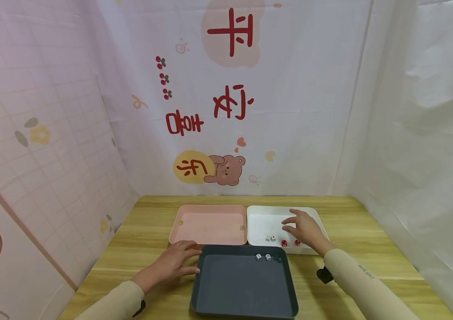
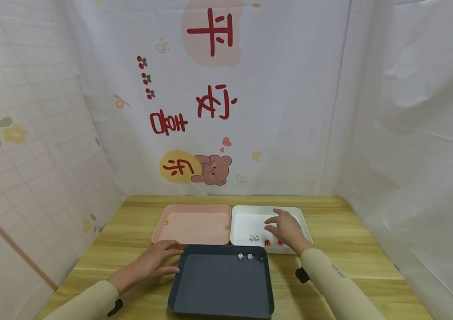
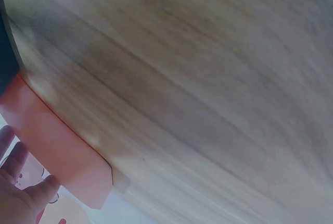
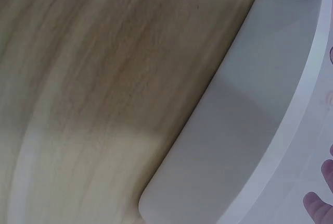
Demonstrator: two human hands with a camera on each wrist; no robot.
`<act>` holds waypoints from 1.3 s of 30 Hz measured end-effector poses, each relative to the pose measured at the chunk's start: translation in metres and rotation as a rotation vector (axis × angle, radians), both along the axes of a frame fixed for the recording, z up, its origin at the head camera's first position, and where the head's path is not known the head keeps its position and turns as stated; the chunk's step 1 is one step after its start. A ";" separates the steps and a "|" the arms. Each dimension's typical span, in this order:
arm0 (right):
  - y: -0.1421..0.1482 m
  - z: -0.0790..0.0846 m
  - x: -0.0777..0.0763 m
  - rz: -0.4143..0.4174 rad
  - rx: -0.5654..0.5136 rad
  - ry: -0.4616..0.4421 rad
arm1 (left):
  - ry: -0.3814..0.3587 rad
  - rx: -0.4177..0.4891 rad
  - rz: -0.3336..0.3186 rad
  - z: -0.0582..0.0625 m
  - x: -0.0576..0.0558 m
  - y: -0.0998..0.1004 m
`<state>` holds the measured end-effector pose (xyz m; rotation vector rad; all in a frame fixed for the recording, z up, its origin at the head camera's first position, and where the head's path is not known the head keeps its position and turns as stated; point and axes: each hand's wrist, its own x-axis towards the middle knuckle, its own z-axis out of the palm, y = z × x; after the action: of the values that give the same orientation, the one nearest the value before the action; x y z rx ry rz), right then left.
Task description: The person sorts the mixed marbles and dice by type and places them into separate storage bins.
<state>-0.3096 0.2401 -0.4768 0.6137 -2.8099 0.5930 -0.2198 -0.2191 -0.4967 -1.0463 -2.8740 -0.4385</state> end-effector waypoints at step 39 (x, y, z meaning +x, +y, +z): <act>-0.043 -0.004 0.021 0.145 -0.035 0.013 | 0.017 -0.003 -0.009 -0.002 -0.001 -0.001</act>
<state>-0.2887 0.1970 -0.4805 0.8162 -2.7532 0.6599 -0.2208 -0.2204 -0.4989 -1.0583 -2.8574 -0.4248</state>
